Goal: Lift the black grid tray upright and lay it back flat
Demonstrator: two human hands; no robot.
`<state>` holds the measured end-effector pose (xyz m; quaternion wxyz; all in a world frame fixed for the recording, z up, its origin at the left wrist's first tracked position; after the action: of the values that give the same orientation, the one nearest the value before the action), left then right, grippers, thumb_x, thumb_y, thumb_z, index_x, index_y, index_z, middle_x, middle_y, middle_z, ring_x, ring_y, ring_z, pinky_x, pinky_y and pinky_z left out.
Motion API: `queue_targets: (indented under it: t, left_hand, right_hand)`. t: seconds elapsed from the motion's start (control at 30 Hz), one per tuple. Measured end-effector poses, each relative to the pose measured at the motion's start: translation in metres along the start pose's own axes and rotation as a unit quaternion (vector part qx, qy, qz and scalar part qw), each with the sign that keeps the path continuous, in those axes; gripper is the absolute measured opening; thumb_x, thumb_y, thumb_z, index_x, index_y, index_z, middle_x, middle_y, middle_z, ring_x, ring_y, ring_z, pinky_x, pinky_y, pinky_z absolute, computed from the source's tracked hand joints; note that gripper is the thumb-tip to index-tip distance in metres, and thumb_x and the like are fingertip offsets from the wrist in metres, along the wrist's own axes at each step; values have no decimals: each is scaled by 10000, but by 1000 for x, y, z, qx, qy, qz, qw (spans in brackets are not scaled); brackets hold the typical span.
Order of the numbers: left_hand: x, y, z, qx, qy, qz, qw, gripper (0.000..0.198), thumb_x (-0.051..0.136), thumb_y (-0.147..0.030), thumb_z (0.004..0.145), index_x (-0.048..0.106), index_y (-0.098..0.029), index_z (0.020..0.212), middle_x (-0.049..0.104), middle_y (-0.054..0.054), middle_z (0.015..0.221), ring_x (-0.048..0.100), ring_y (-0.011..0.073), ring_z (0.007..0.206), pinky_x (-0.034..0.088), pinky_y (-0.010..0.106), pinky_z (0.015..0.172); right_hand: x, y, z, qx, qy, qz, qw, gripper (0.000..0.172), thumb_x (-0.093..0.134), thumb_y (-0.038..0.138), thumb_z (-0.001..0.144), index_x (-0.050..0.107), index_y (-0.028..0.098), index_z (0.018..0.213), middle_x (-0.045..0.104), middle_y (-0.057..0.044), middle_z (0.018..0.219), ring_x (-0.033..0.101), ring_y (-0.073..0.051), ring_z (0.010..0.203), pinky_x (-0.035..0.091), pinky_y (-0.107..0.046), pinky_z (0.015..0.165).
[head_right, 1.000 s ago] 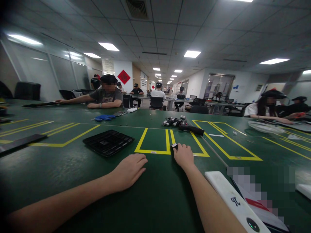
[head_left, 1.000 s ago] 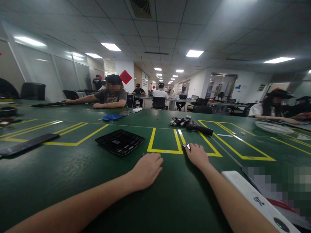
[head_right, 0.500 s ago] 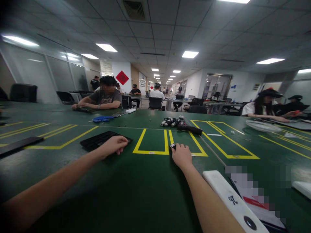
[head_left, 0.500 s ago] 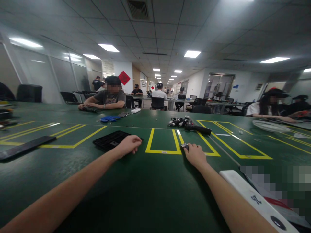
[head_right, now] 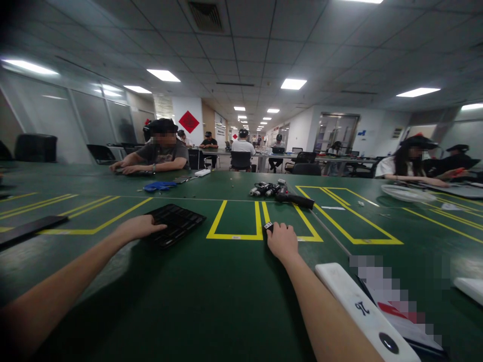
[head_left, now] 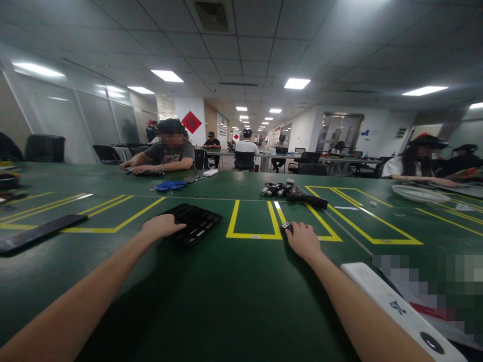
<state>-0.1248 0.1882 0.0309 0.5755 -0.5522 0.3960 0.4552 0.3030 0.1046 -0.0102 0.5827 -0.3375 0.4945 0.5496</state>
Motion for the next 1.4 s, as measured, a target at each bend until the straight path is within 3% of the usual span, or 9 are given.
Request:
queue_targets:
  t: [0.13, 0.33, 0.5, 0.63, 0.93, 1.03, 1.2, 1.27, 1.4]
  left_hand:
    - [4, -12, -9, 4, 10, 114, 993, 409, 498, -530, 662, 605, -137, 698, 643, 180, 927, 593, 312, 859, 421, 322, 632]
    - [25, -67, -29, 90, -11, 10, 996, 383, 445, -490, 717, 564, -140, 816, 605, 103, 817, 569, 234, 739, 380, 286, 579]
    - [54, -141, -64, 216, 27, -205, 954, 324, 464, -448, 726, 494, -155, 862, 454, -25, 626, 445, 137, 581, 333, 241, 533]
    - [70, -171, -91, 258, 83, -293, 917, 302, 510, -430, 714, 461, -167, 853, 334, -66, 604, 353, 106, 562, 314, 231, 545]
    - [78, -174, -103, 260, 152, -321, 898, 381, 573, -408, 689, 445, -170, 958, 325, -63, 667, 344, 100, 613, 333, 233, 594]
    - [77, -161, -95, 170, 183, -378, 892, 334, 569, -344, 693, 447, -164, 945, 377, -49, 686, 385, 98, 614, 349, 227, 578]
    - [78, -123, -77, -21, 148, -518, 842, 146, 393, -97, 723, 386, -149, 859, 400, -55, 602, 405, 66, 486, 351, 202, 498]
    - [78, -122, -76, -22, 161, -529, 833, 124, 407, -110, 730, 388, -151, 846, 452, -41, 615, 441, 68, 480, 368, 204, 483]
    - [74, -133, -83, 46, 204, -468, 859, 194, 494, -343, 759, 436, -160, 783, 446, -58, 560, 352, 49, 386, 253, 177, 362]
  right_hand:
    - [-2, 0, -1, 1, 7, 37, 999, 467, 441, 380, 798, 504, 101, 1167, 553, -164, 1131, 477, -301, 1027, 371, -406, 863]
    - [4, 35, -8, -56, 32, 227, 972, 404, 539, 269, 743, 555, 112, 1115, 562, -134, 1124, 452, -285, 1088, 352, -405, 930]
    - [7, 84, -26, -145, 66, 484, 861, 434, 600, 264, 703, 544, 163, 1121, 572, -85, 1125, 521, -230, 1044, 390, -398, 930]
    - [-14, 112, -46, -256, 83, 560, 784, 433, 626, 295, 697, 563, 183, 1111, 563, -69, 1175, 497, -236, 1102, 385, -407, 959]
    - [-41, 132, -68, -348, 107, 486, 794, 431, 574, 297, 755, 538, 203, 1174, 477, -34, 1299, 380, -237, 1229, 336, -397, 1021]
    - [-42, 133, -70, -347, 105, 479, 799, 441, 558, 296, 770, 510, 207, 1199, 451, -36, 1320, 387, -220, 1227, 308, -390, 1039]
    - [-37, 129, -69, -336, 97, 449, 822, 413, 538, 310, 783, 524, 189, 1178, 518, -58, 1256, 441, -225, 1180, 300, -384, 1042]
    - [-36, 130, -69, -338, 105, 443, 823, 391, 522, 317, 792, 539, 192, 1162, 537, -53, 1233, 445, -223, 1176, 303, -376, 1042]
    - [-42, 133, -70, -341, 105, 457, 815, 403, 504, 319, 797, 529, 181, 1175, 530, -58, 1243, 447, -222, 1176, 301, -384, 1042]
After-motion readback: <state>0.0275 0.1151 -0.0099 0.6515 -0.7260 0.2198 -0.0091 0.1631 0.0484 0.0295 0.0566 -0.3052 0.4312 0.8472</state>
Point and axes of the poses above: each hand's wrist, its own z-axis towards the middle knuckle, its own x-axis out of the palm, y = z × x, the point moved 10 cm from there along z, towards the middle knuckle
